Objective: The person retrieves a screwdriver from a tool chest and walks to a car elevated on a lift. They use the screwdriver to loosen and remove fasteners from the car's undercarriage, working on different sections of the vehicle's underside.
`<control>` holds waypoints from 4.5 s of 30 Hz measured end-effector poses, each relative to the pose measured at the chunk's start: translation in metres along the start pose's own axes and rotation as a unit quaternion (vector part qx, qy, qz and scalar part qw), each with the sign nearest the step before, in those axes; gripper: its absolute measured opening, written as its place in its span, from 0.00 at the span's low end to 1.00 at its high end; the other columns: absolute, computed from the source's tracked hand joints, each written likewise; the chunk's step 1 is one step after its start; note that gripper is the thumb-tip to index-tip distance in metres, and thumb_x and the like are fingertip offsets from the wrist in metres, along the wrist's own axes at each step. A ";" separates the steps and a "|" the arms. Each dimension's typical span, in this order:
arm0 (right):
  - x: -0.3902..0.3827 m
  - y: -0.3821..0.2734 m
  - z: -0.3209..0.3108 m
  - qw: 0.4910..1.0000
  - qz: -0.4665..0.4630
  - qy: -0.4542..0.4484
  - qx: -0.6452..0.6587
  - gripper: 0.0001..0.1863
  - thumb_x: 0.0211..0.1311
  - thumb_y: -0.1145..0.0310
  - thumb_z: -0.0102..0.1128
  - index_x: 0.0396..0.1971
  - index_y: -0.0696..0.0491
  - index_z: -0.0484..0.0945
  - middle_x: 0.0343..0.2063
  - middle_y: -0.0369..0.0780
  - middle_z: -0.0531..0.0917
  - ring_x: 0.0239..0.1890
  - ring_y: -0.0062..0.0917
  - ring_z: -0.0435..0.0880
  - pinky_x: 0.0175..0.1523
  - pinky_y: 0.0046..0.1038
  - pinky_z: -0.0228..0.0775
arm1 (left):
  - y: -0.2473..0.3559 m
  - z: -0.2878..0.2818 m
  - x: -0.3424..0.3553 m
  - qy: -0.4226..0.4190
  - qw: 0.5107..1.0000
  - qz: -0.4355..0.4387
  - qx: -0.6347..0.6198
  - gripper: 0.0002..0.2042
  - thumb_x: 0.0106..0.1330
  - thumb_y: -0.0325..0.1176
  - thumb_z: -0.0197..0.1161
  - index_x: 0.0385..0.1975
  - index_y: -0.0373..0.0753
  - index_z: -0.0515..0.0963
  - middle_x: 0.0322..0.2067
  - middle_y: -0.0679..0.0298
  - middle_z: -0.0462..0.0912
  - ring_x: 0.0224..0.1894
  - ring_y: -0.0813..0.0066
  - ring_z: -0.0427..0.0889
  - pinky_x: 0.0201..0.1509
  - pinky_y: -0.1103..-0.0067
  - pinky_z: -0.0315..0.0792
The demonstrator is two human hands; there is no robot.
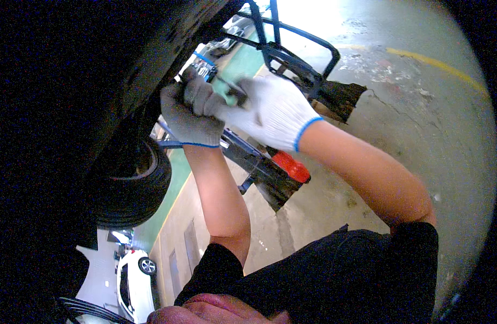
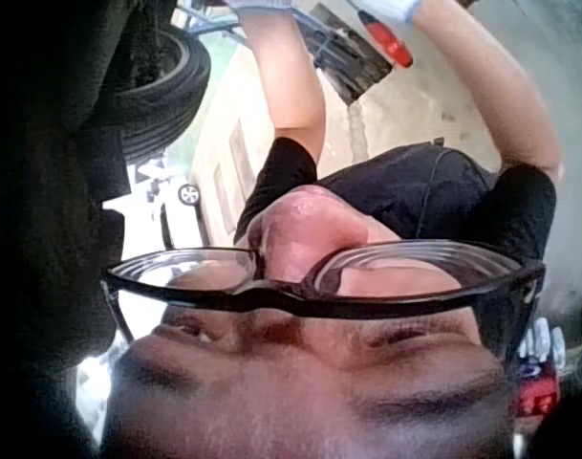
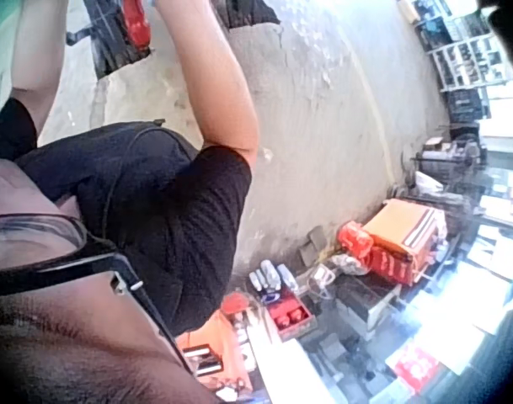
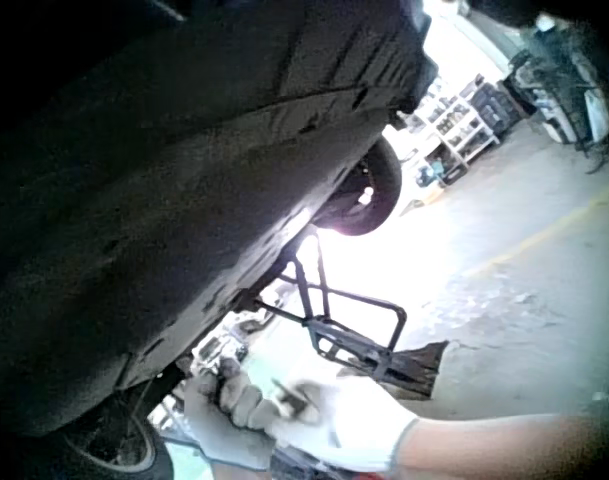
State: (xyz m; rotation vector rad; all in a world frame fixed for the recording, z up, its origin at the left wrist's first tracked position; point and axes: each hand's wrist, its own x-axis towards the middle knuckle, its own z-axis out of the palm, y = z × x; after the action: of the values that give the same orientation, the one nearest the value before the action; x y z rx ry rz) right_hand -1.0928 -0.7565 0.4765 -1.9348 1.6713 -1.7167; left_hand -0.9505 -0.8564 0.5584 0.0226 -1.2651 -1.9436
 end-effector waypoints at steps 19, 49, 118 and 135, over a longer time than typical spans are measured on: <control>-0.368 0.203 -0.305 0.893 0.416 0.147 -0.083 0.17 0.71 0.52 0.59 0.42 0.51 0.86 0.36 0.49 0.87 0.40 0.46 0.87 0.48 0.41 0.77 | -0.517 0.011 -0.073 0.092 0.856 -0.508 -0.004 0.15 0.63 0.24 0.58 0.50 0.40 0.78 0.41 0.61 0.80 0.32 0.75 0.70 0.31 0.78 0.65; -0.656 0.405 -0.954 0.590 0.483 0.534 -0.366 0.10 0.73 0.70 0.61 0.52 0.48 0.79 0.25 0.42 0.81 0.28 0.26 0.81 0.37 0.32 0.74 | -1.058 0.568 0.121 -0.217 0.684 -0.693 0.070 0.10 0.71 0.31 0.53 0.47 0.36 0.75 0.35 0.57 0.80 0.31 0.67 0.78 0.34 0.72 0.73; 0.245 0.617 -0.501 0.832 -0.265 -0.478 0.095 0.14 0.62 0.68 0.53 0.34 0.63 0.83 0.33 0.59 0.84 0.41 0.52 0.86 0.49 0.46 0.77 | -0.581 0.239 0.427 0.356 0.863 0.125 0.335 0.23 0.77 0.45 0.57 0.62 0.33 0.75 0.20 0.74 0.65 0.21 0.84 0.62 0.27 0.84 0.59; 0.338 0.669 -0.390 0.662 0.080 -0.266 0.696 0.22 0.76 0.55 0.54 0.55 0.57 0.78 0.34 0.32 0.81 0.33 0.12 0.77 0.37 0.18 0.69 | -0.417 0.220 0.657 0.302 0.448 0.130 0.832 0.17 0.77 0.44 0.57 0.30 0.37 0.76 0.19 0.70 0.68 0.22 0.80 0.63 0.27 0.77 0.55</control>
State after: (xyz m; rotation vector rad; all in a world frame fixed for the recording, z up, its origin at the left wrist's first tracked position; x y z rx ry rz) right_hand -1.8825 -1.0520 0.4190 -1.1355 0.0299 -1.3133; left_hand -1.7407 -1.0231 0.5987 1.2587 -1.8609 0.3168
